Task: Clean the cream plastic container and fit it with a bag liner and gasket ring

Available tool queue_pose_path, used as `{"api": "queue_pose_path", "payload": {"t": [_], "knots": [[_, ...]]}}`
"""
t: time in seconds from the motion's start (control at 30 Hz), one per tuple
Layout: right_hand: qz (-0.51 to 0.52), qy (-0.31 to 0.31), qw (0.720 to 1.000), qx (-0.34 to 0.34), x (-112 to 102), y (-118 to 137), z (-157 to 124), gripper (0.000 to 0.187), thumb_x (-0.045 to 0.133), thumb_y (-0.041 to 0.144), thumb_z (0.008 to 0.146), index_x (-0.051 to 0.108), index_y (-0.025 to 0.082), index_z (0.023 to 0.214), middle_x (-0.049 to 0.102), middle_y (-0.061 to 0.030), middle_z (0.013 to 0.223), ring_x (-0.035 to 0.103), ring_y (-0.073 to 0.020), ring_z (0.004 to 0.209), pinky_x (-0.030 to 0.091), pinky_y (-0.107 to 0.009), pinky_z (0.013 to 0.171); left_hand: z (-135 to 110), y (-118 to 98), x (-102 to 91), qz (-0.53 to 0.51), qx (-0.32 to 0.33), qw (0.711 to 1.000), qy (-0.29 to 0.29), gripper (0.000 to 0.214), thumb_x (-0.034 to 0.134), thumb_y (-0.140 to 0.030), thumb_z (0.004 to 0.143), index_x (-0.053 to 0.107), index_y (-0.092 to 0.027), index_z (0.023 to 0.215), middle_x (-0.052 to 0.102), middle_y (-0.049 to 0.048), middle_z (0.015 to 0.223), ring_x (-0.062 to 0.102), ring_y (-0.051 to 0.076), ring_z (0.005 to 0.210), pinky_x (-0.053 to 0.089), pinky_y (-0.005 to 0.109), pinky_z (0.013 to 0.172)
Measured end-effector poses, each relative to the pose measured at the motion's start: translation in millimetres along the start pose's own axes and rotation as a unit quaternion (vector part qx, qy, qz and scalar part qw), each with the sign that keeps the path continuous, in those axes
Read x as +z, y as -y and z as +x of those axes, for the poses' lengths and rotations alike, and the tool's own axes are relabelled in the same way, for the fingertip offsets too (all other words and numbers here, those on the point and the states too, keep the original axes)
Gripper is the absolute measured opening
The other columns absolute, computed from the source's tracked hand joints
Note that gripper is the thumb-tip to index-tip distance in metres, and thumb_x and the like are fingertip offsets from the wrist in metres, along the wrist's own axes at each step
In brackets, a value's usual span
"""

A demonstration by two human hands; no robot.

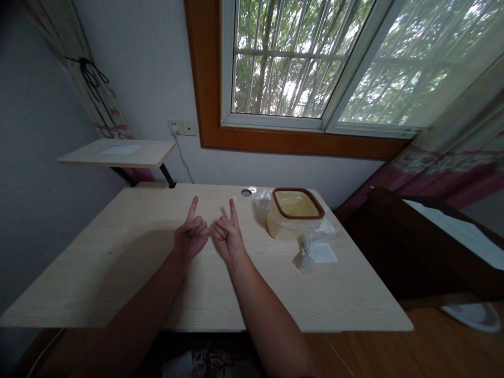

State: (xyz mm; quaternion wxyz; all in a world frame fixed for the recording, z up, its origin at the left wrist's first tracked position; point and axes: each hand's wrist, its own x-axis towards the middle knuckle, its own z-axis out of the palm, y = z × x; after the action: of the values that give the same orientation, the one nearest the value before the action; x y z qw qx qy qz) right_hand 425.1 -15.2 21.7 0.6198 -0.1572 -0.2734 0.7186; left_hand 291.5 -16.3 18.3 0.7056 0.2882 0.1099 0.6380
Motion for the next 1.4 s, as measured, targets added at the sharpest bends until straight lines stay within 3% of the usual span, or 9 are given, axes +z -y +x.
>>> {"api": "queue_pose_path", "payload": {"t": [0.27,0.4,0.47,0.57,0.77,0.87,1.13,1.27,1.4], "knots": [[-0.044,-0.032,0.998,-0.028,-4.2,-3.8,5.3,0.071,0.071,0.015,0.078,0.051,0.038,0.142,0.031,0.0113,0.062,0.019,-0.0079,0.049,0.019,-0.018,0.044,2.1,1.1,-1.1,0.025,-0.003,1.000,-0.005,0.080,0.067,-0.016,0.079,0.040,-0.033,0.152,0.031,-0.0098,0.057,0.024,0.007,0.047,0.025,0.024,0.051],[-0.200,-0.105,0.972,-0.072,-12.1,-6.9,13.2,0.034,0.067,0.032,0.083,0.071,0.025,0.116,0.045,0.0046,0.071,0.035,-0.0095,0.058,0.029,-0.022,0.049,13.4,9.1,-10.3,0.067,-0.012,0.991,-0.114,0.049,0.066,-0.031,0.085,0.056,-0.028,0.134,0.056,-0.0033,0.077,0.031,0.005,0.049,0.024,0.023,0.049],[-0.332,-0.125,0.925,-0.135,-15.1,-4.1,13.7,0.026,0.063,0.034,0.087,0.075,0.023,0.107,0.052,0.0000,0.082,0.044,-0.0123,0.067,0.038,-0.025,0.059,19.4,16.7,-16.5,0.112,-0.019,0.975,-0.193,0.039,0.067,-0.033,0.083,0.061,-0.024,0.120,0.058,-0.0015,0.083,0.036,0.004,0.050,0.025,0.022,0.049],[-0.511,-0.127,0.811,-0.255,-17.8,6.8,8.2,0.023,0.058,0.029,0.091,0.076,0.025,0.105,0.057,-0.0054,0.099,0.053,-0.0184,0.086,0.045,-0.034,0.078,24.1,27.8,-24.3,0.195,-0.029,0.950,-0.243,0.032,0.071,-0.029,0.075,0.063,-0.019,0.104,0.059,-0.0001,0.088,0.046,0.005,0.056,0.033,0.021,0.053],[-0.723,-0.136,0.517,-0.438,-17.8,53.1,-10.4,0.021,0.059,0.019,0.092,0.073,0.025,0.105,0.062,-0.0070,0.100,0.056,-0.0229,0.098,0.038,-0.044,0.095,21.8,36.5,-28.8,0.300,-0.046,0.929,-0.213,0.026,0.068,-0.035,0.076,0.067,-0.017,0.095,0.061,0.0024,0.091,0.054,0.008,0.061,0.041,0.023,0.059],[-0.771,-0.125,0.410,-0.472,-15.2,87.7,-17.6,0.023,0.062,0.019,0.091,0.070,0.024,0.112,0.063,-0.0082,0.105,0.058,-0.0231,0.101,0.037,-0.045,0.098,20.0,35.5,-29.2,0.326,-0.051,0.923,-0.198,0.025,0.068,-0.036,0.077,0.068,-0.017,0.093,0.062,0.0031,0.091,0.056,0.009,0.064,0.043,0.024,0.061],[-0.868,-0.197,0.287,-0.355,-31.8,155.4,-30.4,0.034,0.060,0.036,0.093,0.069,0.015,0.117,0.064,-0.0183,0.114,0.052,-0.0330,0.105,0.038,-0.048,0.093,17.4,32.4,-29.5,0.373,-0.057,0.908,-0.181,0.023,0.064,-0.034,0.077,0.068,-0.017,0.094,0.063,0.0031,0.091,0.057,0.010,0.069,0.045,0.022,0.062],[-0.911,-0.171,0.246,-0.282,-42.9,158.0,-30.8,0.030,0.054,0.036,0.097,0.074,0.014,0.095,0.069,-0.0159,0.091,0.053,-0.0309,0.093,0.039,-0.045,0.088,17.8,32.8,-30.2,0.388,-0.056,0.904,-0.173,0.022,0.064,-0.033,0.077,0.068,-0.017,0.092,0.061,0.0016,0.085,0.057,0.011,0.070,0.045,0.022,0.063],[-0.920,-0.153,0.238,-0.271,-40.4,146.3,-30.0,0.028,0.053,0.033,0.098,0.071,0.016,0.087,0.069,-0.0139,0.088,0.055,-0.0299,0.091,0.040,-0.044,0.086,17.6,33.7,-30.8,0.394,-0.050,0.903,-0.162,0.020,0.064,-0.033,0.078,0.067,-0.017,0.091,0.060,0.0014,0.082,0.058,0.012,0.071,0.045,0.022,0.063]]}}
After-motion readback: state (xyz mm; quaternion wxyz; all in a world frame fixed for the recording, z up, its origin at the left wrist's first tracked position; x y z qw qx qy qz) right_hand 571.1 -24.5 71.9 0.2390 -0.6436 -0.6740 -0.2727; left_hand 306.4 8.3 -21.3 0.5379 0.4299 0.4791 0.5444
